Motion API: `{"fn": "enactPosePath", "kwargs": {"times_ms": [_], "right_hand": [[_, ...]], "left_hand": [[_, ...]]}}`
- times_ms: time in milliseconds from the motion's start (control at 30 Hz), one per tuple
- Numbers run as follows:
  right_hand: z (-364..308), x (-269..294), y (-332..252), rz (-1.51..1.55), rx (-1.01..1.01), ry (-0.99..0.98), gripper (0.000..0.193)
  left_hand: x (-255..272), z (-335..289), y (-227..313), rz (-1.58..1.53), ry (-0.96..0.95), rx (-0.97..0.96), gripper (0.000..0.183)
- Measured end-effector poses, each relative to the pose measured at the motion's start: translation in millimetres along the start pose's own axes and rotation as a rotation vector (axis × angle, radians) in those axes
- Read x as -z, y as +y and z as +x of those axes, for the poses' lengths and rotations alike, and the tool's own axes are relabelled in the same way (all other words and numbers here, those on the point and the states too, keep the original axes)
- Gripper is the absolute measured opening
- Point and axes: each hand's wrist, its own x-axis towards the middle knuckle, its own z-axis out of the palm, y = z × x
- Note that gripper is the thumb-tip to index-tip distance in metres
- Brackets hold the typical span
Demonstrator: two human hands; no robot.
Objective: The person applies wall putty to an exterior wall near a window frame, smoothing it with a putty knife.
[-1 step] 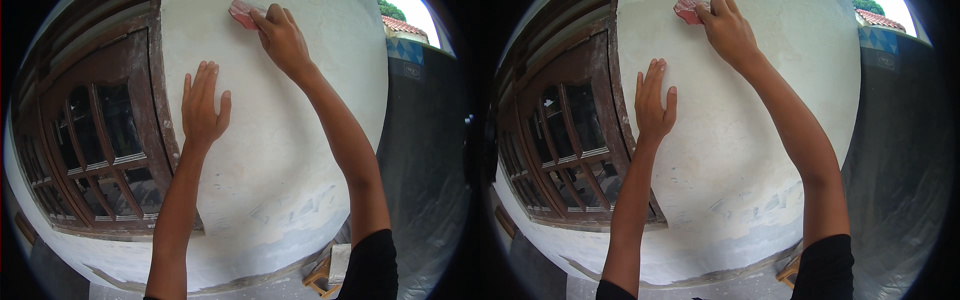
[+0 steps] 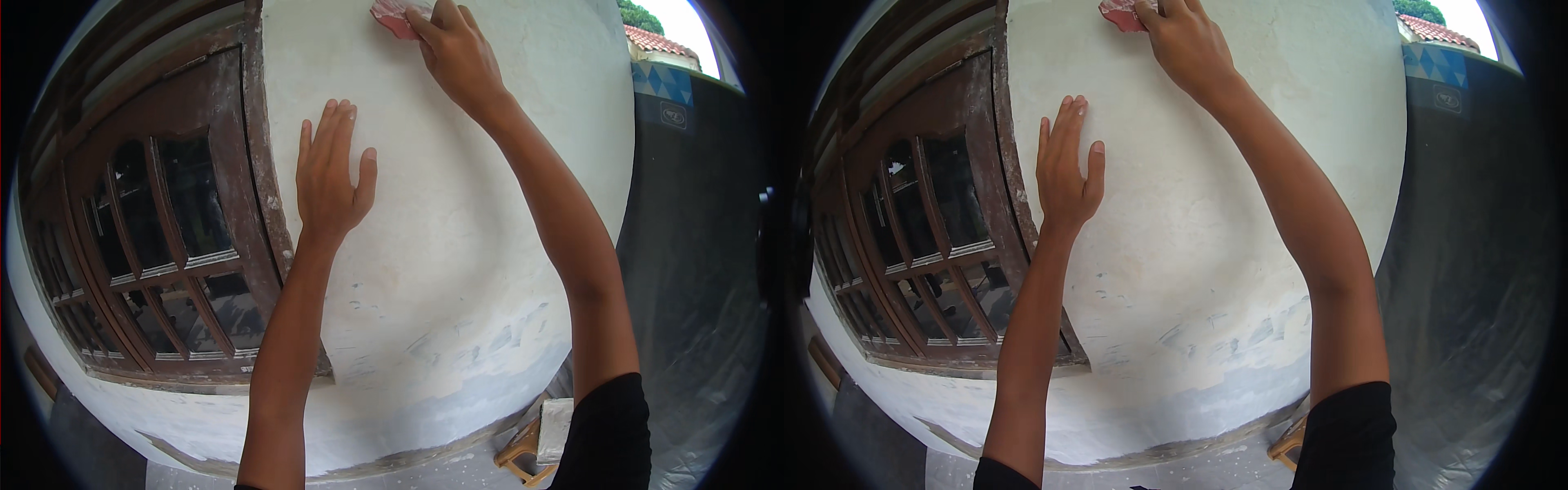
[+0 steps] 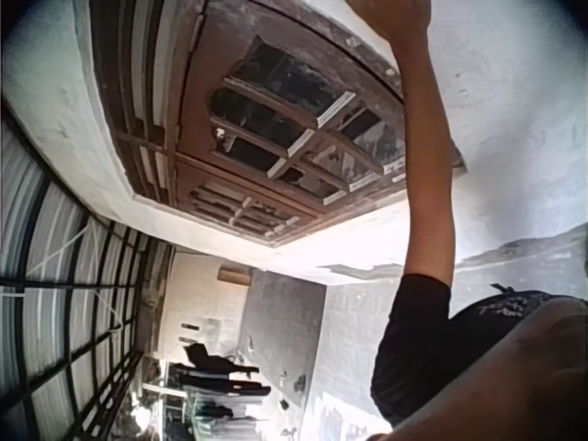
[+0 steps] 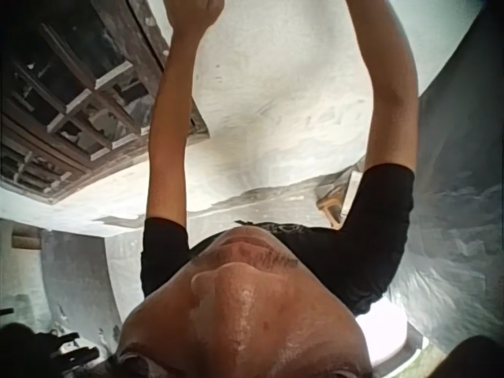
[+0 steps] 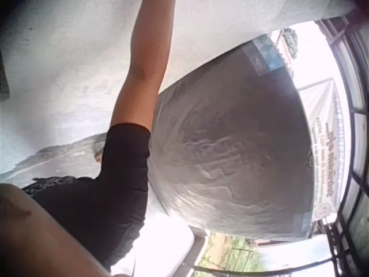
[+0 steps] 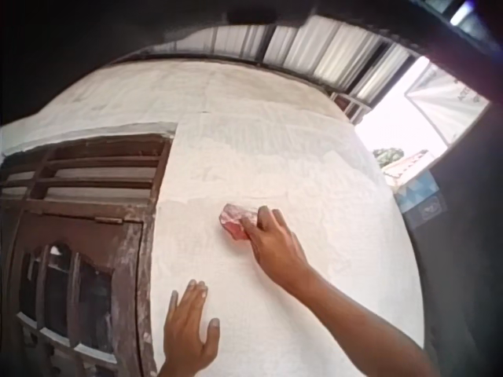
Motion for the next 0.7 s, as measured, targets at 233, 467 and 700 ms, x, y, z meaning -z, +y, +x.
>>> {"fn": "enactPosePath", "kwargs": {"times_ms": [233, 467, 700], "right_hand": [[-11.3, -12.4, -7.5, 0.009, 0.051, -0.156, 0.040], [-34.4, 18.5, -32.4, 0.110, 0.033, -0.188, 0.031], [38.6, -22.9, -9.1, 0.039, -0.013, -0.289, 0.019]], "left_hand": [[0.5, -0.4, 0.7, -0.008, 0.005, 0.002, 0.049], [3.2, -1.8, -1.3, -0.002, 0.013, 0.010, 0.048], [0.6, 0.8, 1.3, -0.024, 0.006, 0.005, 0.048]]}}
